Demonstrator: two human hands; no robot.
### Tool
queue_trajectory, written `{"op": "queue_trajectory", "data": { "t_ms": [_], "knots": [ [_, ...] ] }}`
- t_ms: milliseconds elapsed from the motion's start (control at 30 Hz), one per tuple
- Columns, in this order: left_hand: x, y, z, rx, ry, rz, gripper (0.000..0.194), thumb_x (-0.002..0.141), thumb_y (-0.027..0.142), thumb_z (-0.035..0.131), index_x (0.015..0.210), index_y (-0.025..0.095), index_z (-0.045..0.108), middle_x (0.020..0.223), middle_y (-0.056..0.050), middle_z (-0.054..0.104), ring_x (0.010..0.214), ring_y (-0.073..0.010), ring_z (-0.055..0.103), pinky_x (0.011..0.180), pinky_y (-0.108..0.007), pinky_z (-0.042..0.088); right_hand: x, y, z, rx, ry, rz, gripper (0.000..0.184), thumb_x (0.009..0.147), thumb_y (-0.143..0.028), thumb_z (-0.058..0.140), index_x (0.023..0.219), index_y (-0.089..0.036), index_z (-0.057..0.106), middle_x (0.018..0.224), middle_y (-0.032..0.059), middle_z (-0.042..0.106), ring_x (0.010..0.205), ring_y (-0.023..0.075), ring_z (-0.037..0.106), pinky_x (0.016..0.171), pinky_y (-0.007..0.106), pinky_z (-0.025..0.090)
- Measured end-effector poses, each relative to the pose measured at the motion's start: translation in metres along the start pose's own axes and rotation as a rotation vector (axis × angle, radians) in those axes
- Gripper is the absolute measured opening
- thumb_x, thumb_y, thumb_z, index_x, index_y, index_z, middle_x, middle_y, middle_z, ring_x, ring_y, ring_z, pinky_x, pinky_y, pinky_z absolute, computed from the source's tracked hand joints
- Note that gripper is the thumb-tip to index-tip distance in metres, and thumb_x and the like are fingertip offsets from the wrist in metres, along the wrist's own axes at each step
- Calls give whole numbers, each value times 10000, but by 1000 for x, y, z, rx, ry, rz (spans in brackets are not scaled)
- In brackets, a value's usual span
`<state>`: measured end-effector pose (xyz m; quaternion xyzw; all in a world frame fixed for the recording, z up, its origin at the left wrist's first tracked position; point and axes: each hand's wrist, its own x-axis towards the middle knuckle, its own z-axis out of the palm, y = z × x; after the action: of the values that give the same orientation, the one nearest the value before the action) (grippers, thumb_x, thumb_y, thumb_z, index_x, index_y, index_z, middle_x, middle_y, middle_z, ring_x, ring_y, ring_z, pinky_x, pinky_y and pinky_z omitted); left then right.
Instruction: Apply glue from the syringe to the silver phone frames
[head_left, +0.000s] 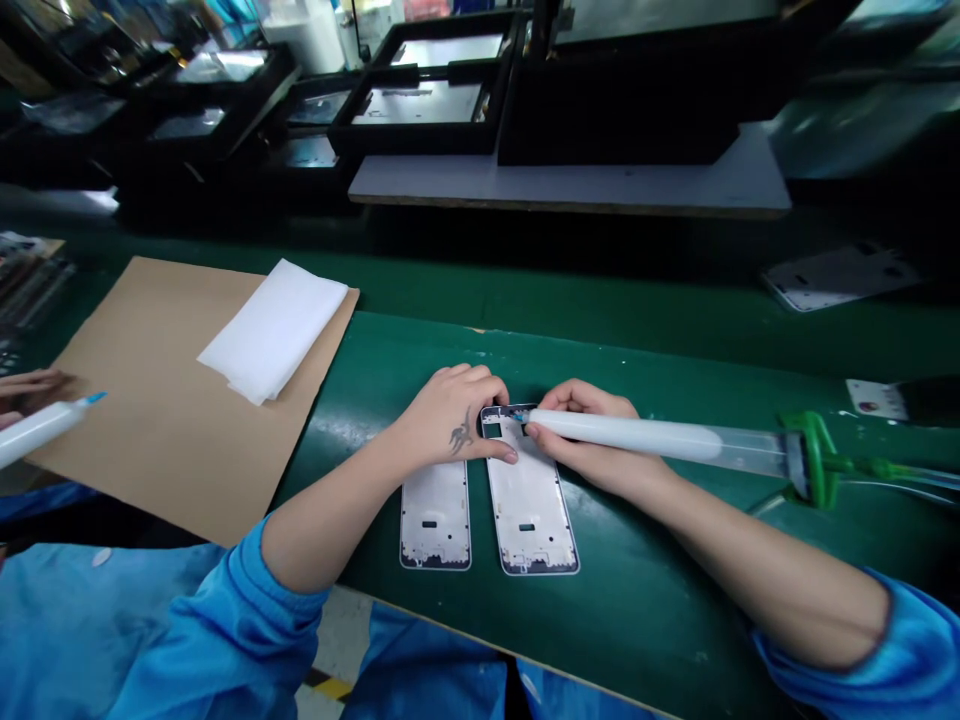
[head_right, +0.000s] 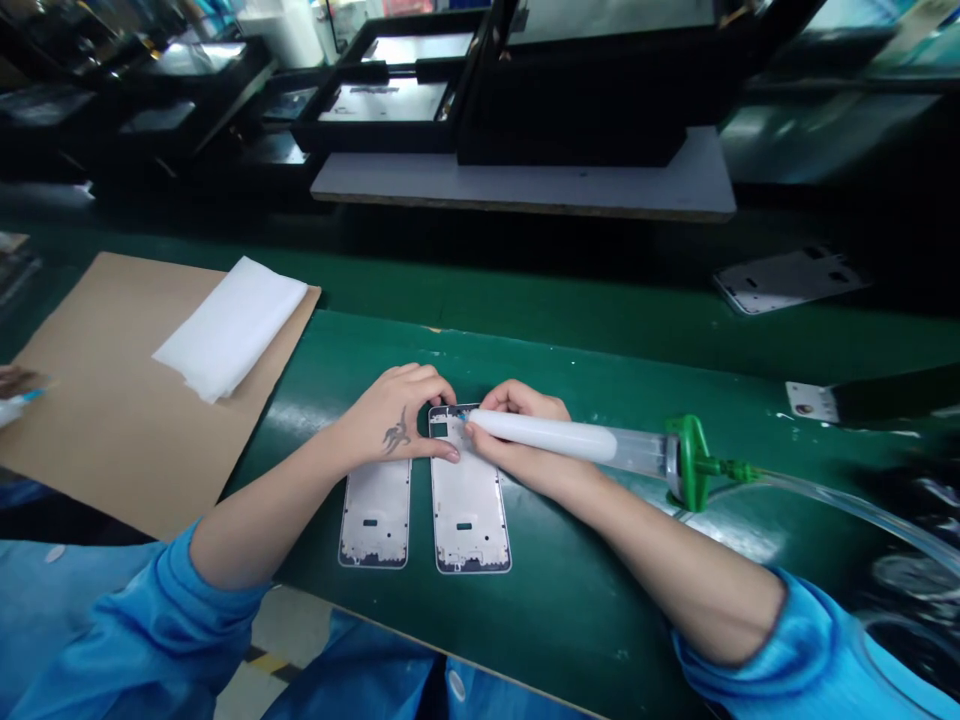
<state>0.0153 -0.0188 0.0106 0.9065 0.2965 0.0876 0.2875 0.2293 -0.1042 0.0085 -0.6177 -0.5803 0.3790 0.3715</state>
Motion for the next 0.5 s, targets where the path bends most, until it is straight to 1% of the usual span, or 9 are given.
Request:
{"op": "queue_trajectory", "data": {
  "t_ms": [133, 500],
  "knots": [
    [0, 0, 0, -2, 13, -3, 718, 685, 850, 704, 1025, 220, 655, 985, -25, 669, 932, -225, 609, 860, -378, 434, 1, 0, 1, 22, 7, 8, 226, 731, -379, 779, 762, -240, 603, 668, 22, 697, 552, 166, 607, 494, 280, 452],
    [1, 2, -3, -16, 0, -26, 712, 679, 840, 718, 1018, 217, 659, 981, -31, 673, 935, -233, 618, 872, -387, 439, 1, 0, 1, 36, 12, 28, 228, 711, -371, 774, 747, -239, 591, 659, 19, 688, 542, 168, 600, 495, 283, 443]
  ]
}}
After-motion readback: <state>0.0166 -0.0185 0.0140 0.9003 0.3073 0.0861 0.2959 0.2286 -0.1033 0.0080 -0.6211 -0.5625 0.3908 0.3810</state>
